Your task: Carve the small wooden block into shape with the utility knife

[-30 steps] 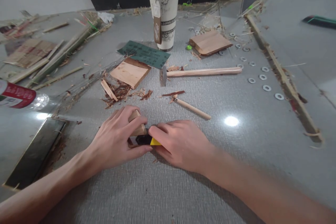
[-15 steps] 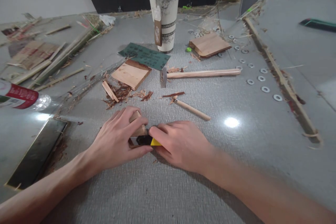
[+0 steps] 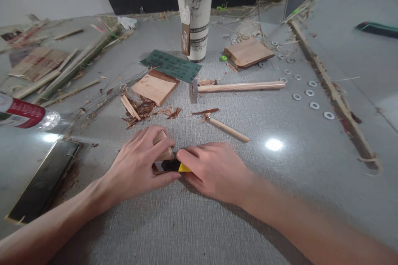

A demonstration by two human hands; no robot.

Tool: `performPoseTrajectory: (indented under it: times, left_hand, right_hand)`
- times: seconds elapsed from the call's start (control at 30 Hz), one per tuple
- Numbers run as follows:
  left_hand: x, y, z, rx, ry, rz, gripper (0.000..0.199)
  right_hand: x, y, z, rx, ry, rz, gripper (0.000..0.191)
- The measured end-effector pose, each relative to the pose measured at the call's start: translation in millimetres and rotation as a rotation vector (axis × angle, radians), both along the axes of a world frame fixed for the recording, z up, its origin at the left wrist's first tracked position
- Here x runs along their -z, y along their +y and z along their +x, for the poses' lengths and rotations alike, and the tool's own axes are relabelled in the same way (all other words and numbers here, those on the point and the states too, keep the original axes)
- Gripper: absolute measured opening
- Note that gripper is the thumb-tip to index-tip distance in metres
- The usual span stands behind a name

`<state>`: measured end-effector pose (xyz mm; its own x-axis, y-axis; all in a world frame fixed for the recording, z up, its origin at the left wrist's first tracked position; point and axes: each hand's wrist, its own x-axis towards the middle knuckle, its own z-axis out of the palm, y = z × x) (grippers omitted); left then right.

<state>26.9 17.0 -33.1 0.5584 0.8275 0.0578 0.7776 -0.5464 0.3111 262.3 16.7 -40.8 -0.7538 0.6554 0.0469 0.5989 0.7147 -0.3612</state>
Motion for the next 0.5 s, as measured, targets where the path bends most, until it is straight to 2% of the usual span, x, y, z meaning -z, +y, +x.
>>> performPoseTrajectory:
  times: [0.5]
  left_hand:
    - [2.7,-0.3,-0.5,0.009,-0.001,0.025,0.052]
  right_hand:
    - [1.3,-0.6,0.7,-0.002,0.002,0.004,0.010]
